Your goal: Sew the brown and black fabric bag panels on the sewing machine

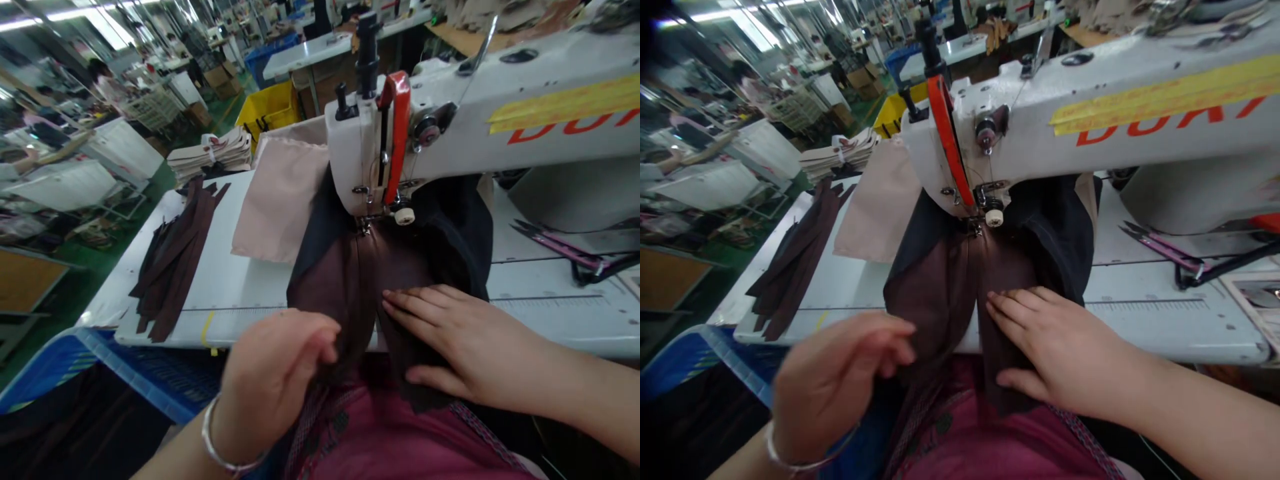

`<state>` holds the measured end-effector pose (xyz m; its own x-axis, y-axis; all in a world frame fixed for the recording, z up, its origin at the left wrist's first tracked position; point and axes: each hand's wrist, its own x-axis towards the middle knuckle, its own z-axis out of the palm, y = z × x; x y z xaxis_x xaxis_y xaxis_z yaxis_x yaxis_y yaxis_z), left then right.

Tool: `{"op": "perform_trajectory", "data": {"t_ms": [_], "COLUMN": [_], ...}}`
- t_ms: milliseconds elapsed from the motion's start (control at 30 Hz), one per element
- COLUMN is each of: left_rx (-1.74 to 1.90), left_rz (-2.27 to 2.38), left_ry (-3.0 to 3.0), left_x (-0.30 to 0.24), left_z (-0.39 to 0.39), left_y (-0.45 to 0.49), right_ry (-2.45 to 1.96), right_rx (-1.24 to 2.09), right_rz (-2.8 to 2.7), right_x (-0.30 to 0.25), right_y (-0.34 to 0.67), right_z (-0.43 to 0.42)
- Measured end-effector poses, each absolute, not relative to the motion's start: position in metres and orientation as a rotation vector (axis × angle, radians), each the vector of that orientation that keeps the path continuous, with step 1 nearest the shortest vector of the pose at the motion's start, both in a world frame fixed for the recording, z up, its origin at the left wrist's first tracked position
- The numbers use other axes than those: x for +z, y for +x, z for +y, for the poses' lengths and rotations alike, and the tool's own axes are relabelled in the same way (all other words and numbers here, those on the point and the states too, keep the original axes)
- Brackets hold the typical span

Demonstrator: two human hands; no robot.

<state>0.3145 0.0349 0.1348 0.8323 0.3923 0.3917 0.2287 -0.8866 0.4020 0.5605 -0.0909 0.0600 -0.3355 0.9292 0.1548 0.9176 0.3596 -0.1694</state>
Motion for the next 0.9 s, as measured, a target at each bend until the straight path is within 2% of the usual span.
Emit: {"op": "perform_trajectory", "data": {"t_ms": [100, 200, 267, 333, 433, 500, 600, 700, 900], "left_rx": [0.661, 0.246, 0.093, 0.250, 0.699, 0.744, 0.362, 0.008, -0.094], "left_rz": [0.323, 0.061, 0.013, 0.055, 0.444, 0.620, 0.392, 0.186, 0.319], "left_ry": [2.687, 2.948, 3.072, 3.033, 2.803, 2.725, 2.772, 2.725, 2.545], "left_x": [0.149, 0.126, 0.105, 0.096, 0.114, 0.134, 0.150, 0.140, 0.112], "left_z": [0.032, 0.031, 0.038, 0.050, 0.067, 0.069, 0.062, 0.055, 0.074], "left_y": [0.313, 0.314, 0.313, 0.310, 0.310, 0.315, 0.329, 0.341, 0.356], "right_ry": [-1.624, -1.635, -1.669, -1.694, -1.751, -1.765, -1.707, -1.631, -1.573], "right_rx": [0.021, -0.199, -0.257, -0.227, -0.174, -0.145, -0.107, -0.064, 0.008], "right_rz": [-2.397, -2.422, -2.428, -2.405, -2.374, -2.382, -2.403, -2.404, -2.383], "right_x": [0.053, 0.039, 0.033, 0.033, 0.039, 0.043, 0.045, 0.044, 0.047], "right_y": [0.554, 0.550, 0.547, 0.543, 0.534, 0.530, 0.529, 0.534, 0.543], "right_z": [-0.105, -0.115, -0.118, -0.118, -0.118, -0.119, -0.120, -0.120, -0.119]}}
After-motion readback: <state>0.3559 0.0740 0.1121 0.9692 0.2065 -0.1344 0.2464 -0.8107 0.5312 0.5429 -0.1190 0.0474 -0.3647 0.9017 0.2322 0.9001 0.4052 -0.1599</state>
